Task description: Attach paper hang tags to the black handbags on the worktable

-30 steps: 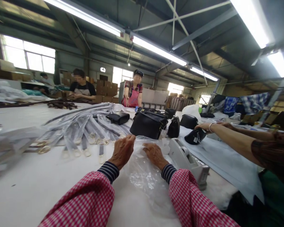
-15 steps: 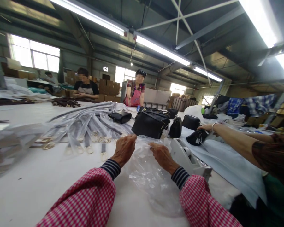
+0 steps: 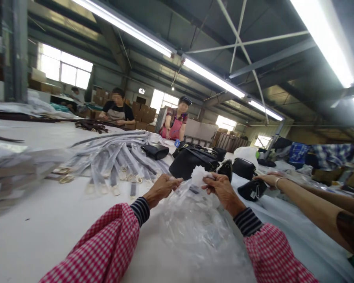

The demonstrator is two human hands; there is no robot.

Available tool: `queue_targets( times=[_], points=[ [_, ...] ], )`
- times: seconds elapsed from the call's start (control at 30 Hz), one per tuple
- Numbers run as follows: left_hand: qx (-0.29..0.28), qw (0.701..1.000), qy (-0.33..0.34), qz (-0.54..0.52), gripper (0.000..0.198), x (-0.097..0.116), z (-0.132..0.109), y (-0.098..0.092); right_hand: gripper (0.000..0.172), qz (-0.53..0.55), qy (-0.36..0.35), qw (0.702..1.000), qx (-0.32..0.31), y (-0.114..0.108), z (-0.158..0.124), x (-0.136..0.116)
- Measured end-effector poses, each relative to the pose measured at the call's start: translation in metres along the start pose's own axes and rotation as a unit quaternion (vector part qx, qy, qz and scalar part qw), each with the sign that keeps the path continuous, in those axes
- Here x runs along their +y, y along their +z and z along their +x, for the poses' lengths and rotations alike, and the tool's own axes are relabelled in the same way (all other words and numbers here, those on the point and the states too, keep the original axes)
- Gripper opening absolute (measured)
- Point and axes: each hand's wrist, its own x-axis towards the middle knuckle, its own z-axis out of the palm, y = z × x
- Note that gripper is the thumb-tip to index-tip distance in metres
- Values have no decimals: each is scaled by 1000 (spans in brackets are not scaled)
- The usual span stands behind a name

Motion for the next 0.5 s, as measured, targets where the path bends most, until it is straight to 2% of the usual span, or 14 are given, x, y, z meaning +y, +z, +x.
queue_targets(
  times=[0.17, 0.33, 0.4, 0.5],
  points=[
    [81, 986, -59, -135, 45, -36, 34, -36, 24, 65, 10, 996, 56, 46, 85, -14],
    [151, 959, -113, -212, 48, -78, 70, -64, 14, 96, 42, 990, 89, 100, 167, -6],
    [165, 950, -124, -234, 52, -89, 81, -70, 14, 101, 57, 988, 97, 117, 197, 1],
    [151, 947, -126, -254, 55, -96, 89, -73, 14, 100, 81, 985, 111, 139, 244, 9]
  ],
)
